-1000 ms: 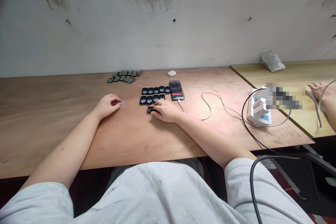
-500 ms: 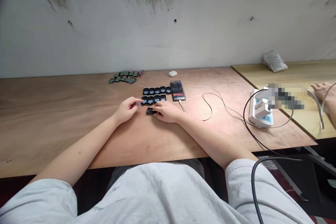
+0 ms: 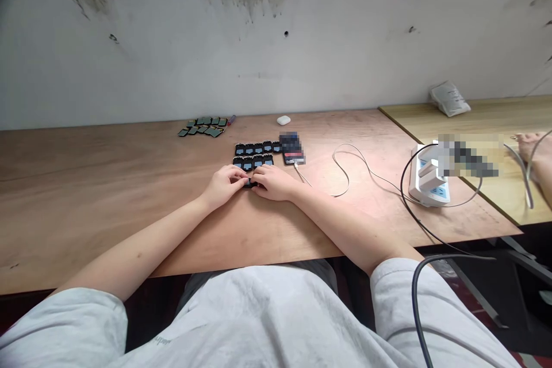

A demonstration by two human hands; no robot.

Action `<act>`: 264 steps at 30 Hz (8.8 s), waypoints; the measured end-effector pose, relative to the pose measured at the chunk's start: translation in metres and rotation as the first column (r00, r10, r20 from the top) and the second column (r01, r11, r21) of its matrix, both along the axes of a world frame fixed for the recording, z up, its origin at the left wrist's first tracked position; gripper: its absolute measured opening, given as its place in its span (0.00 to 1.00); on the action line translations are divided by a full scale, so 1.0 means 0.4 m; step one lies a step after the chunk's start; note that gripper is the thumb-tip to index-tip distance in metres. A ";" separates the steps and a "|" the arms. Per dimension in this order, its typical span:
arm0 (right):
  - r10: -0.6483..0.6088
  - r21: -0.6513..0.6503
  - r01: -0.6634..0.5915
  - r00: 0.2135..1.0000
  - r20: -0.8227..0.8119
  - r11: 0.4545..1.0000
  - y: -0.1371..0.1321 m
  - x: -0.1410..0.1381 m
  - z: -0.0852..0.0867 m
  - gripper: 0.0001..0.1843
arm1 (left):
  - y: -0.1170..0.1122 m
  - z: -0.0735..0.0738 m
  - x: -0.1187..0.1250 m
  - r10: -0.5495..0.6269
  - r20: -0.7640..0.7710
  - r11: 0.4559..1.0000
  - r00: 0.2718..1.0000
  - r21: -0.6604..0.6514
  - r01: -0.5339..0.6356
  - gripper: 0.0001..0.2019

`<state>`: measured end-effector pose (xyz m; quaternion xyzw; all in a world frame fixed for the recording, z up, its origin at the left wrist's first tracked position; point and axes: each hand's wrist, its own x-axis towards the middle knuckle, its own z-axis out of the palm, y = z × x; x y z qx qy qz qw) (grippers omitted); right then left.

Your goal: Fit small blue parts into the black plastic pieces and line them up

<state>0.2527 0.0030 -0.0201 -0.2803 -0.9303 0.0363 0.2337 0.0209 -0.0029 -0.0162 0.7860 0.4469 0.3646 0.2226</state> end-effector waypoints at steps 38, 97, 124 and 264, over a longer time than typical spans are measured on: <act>0.026 -0.012 -0.026 0.999 -0.020 1.000 0.009 0.011 -0.001 0.09 | 0.027 0.000 -0.066 -0.291 -0.350 0.900 0.890 0.216 0.379 0.11; -0.009 0.027 0.009 1.000 -0.019 1.000 -0.005 0.009 0.013 0.08 | 0.064 -0.001 -0.117 0.066 -0.430 0.986 0.900 0.168 0.008 0.18; -0.613 0.022 0.614 0.784 0.101 0.789 0.055 0.041 0.003 0.39 | 0.063 0.006 -0.120 -0.006 -0.490 0.997 0.872 0.062 0.042 0.29; 0.048 0.044 -0.045 0.996 -0.079 0.998 0.009 0.025 0.006 0.10 | 0.200 -0.003 -0.080 0.139 -0.591 0.989 0.795 0.118 -0.085 0.32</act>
